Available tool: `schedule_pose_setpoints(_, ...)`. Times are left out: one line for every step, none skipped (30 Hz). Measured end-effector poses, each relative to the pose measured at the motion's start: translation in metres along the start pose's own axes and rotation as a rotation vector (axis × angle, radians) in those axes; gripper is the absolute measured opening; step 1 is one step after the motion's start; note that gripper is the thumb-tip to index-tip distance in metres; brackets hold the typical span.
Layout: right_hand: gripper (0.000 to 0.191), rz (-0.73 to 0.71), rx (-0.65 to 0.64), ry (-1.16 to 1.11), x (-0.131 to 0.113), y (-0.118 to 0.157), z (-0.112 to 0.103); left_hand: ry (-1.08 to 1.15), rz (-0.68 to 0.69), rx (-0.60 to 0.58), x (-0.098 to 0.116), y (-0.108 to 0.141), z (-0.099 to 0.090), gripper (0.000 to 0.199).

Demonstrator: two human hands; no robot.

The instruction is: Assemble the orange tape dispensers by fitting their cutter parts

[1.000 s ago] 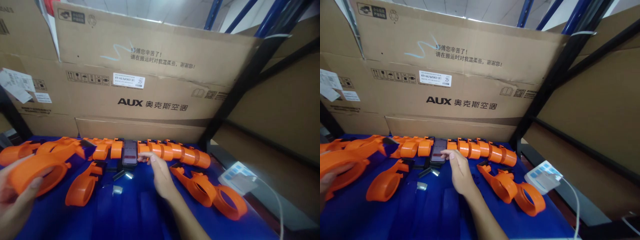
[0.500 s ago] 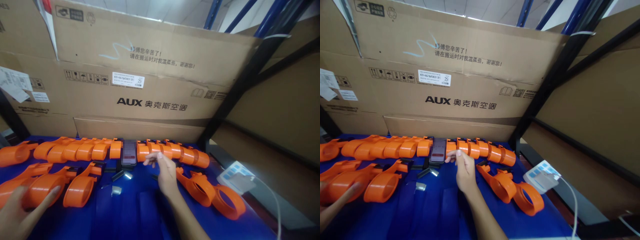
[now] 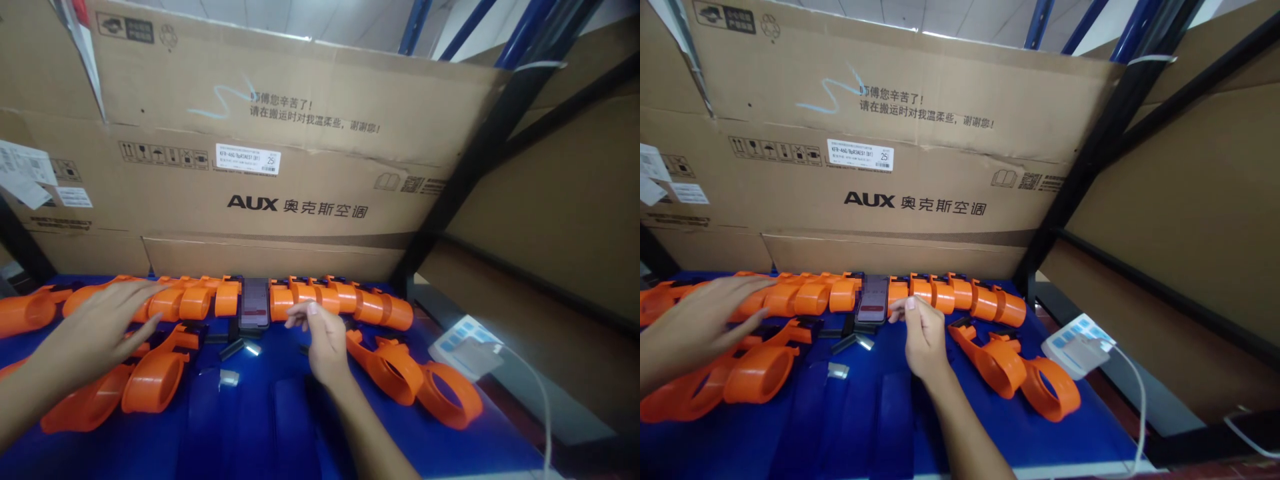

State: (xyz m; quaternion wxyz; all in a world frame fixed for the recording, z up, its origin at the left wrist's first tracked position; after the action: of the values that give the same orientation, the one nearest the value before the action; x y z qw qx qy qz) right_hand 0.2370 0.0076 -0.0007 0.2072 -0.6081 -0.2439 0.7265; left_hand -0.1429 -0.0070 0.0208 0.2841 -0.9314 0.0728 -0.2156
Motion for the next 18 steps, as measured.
schedule_pose_setpoints(0.046, -0.003, -0.007, 0.012, 0.002, 0.000, 0.000, -0.167, 0.173, -0.205, 0.006, -0.017, 0.017, 0.047)
schedule_pose_setpoints(0.046, -0.006, -0.011, 0.023, 0.003, -0.001, -0.001, -0.260, 0.285, -0.317, 0.008, -0.030, 0.029, 0.056)
schedule_pose_setpoints(0.047, -0.009, -0.014, 0.033, 0.004, -0.001, -0.002, -0.316, 0.344, -0.375, 0.008, -0.041, 0.038, 0.063)
schedule_pose_setpoints(0.047, -0.010, -0.016, 0.042, 0.005, -0.001, -0.003, -0.346, 0.383, -0.420, 0.007, -0.049, 0.045, 0.068)
schedule_pose_setpoints(0.047, -0.011, -0.018, 0.050, 0.006, -0.001, -0.003, -0.357, 0.423, -0.474, 0.005, -0.054, 0.052, 0.069)
schedule_pose_setpoints(0.047, -0.013, -0.018, 0.056, 0.006, -0.001, -0.004, -0.359, 0.449, -0.499, 0.004, -0.058, 0.058, 0.068)
schedule_pose_setpoints(0.047, -0.016, -0.016, 0.060, 0.006, -0.001, -0.005, -0.355, 0.473, -0.523, 0.002, -0.060, 0.064, 0.066)
schedule_pose_setpoints(0.047, -0.019, -0.015, 0.063, 0.006, -0.001, -0.006, -0.351, 0.494, -0.541, 0.000, -0.061, 0.069, 0.065)
schedule_pose_setpoints(0.047, -0.022, -0.014, 0.064, 0.005, -0.001, -0.006, -0.350, 0.508, -0.553, -0.002, -0.061, 0.075, 0.066)
schedule_pose_setpoints(0.047, -0.024, -0.013, 0.066, 0.005, -0.001, -0.006, -0.351, 0.516, -0.559, -0.004, -0.062, 0.080, 0.068)
schedule_pose_setpoints(0.048, -0.025, -0.012, 0.068, 0.004, -0.001, -0.007, -0.355, 0.519, -0.561, -0.005, -0.063, 0.084, 0.071)
schedule_pose_setpoints(0.048, -0.025, -0.011, 0.071, 0.004, -0.001, -0.007, -0.361, 0.520, -0.562, -0.006, -0.064, 0.088, 0.074)
schedule_pose_setpoints(0.048, -0.023, -0.010, 0.074, 0.004, -0.001, -0.007, -0.370, 0.524, -0.560, -0.006, -0.065, 0.091, 0.077)
schedule_pose_setpoints(0.048, -0.022, -0.009, 0.079, 0.004, 0.000, -0.007, -0.384, 0.534, -0.556, -0.005, -0.067, 0.092, 0.078)
schedule_pose_setpoints(0.048, -0.021, -0.009, 0.085, 0.004, 0.000, -0.006, -0.398, 0.550, -0.551, -0.003, -0.069, 0.092, 0.077)
schedule_pose_setpoints(0.047, -0.020, -0.011, 0.090, 0.004, 0.000, -0.006, -0.414, 0.569, -0.544, 0.000, -0.071, 0.090, 0.075)
schedule_pose_setpoints(0.047, -0.018, -0.011, 0.095, 0.004, 0.000, -0.006, -0.427, 0.589, -0.533, 0.002, -0.073, 0.086, 0.073)
schedule_pose_setpoints(0.047, -0.014, -0.013, 0.100, 0.005, 0.000, -0.006, -0.428, 0.602, -0.517, 0.005, -0.076, 0.081, 0.071)
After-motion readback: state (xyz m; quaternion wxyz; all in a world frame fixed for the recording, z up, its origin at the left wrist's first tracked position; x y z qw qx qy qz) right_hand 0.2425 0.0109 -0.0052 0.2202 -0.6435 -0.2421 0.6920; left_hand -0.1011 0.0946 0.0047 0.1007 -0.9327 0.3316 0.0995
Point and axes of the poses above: each hand's wrist, its own y-axis away from the middle knuckle, its own z-axis out of the palm, x = y × z, the point moved 4 cm from there along -y, towards the middle knuckle, and after that the axes turned 15 degrees about -y, right-handed, at the moved point
